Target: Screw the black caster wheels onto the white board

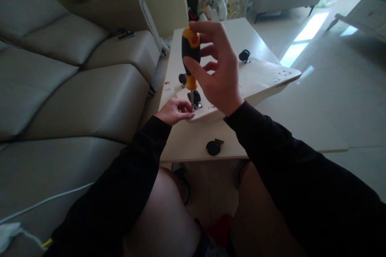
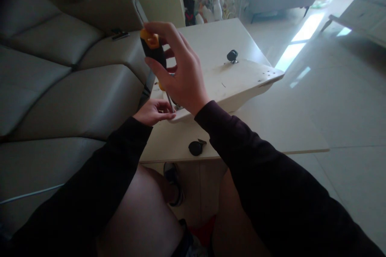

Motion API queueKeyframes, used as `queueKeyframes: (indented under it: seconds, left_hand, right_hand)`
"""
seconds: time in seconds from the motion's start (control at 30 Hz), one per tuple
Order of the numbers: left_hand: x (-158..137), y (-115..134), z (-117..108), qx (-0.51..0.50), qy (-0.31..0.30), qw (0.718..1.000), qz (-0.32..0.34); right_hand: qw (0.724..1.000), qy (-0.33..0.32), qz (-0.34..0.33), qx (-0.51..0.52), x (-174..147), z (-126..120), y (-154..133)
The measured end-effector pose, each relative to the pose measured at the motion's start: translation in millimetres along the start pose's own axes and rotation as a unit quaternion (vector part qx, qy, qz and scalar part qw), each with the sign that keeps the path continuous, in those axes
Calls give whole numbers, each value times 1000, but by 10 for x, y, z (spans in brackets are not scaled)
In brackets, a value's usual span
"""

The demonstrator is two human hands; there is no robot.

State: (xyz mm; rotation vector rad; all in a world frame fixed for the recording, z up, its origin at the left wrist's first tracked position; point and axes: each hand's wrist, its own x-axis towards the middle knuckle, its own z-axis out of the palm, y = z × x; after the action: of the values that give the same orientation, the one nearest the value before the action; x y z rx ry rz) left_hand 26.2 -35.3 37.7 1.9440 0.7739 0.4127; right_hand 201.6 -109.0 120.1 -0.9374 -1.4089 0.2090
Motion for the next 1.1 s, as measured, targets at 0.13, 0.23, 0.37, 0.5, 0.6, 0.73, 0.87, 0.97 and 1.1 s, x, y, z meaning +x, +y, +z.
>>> queueKeyframes:
  seconds: [0.13, 0.23, 0.37, 0.5, 0.6, 0.73, 0.87, 0.97, 1.1]
  left_hand:
    - [-3, -13, -3, 1, -2, 1000, 4]
    - [4, -45, -2, -8, 2, 1000, 7]
    - [4, -55, -3, -17, 3, 1000, 2]
    - [-3, -38, -3, -18, 5, 1000, 4]
    - [-4, -34, 1, -18, 7, 1000, 6]
    - [-5, -30, 5, -18, 7, 1000, 7]
    - [-11, -4, -1, -13, 0, 1000, 10]
    - [-15, 17, -7, -5, -1, 1000, 10]
    - [-19, 30, -6, -8, 2, 1000, 6]
  right_hand:
    - [999, -23, 7, -29, -5, -15, 11]
    - [999, -22, -1, -48, -12, -15, 31]
    - [997, -11, -5, -72, -4, -4, 62]
    - [994, -15, 14, -107, 14, -6, 83]
    - [993, -16, 21, -113, 20, -15, 86]
    - [996, -12, 17, -82, 21, -17, 85]
    - [997, -4, -5, -82, 23, 5, 96]
    - [997, 7, -21, -69, 27, 16, 100]
    - [998, 2, -24, -59, 25, -2, 96]
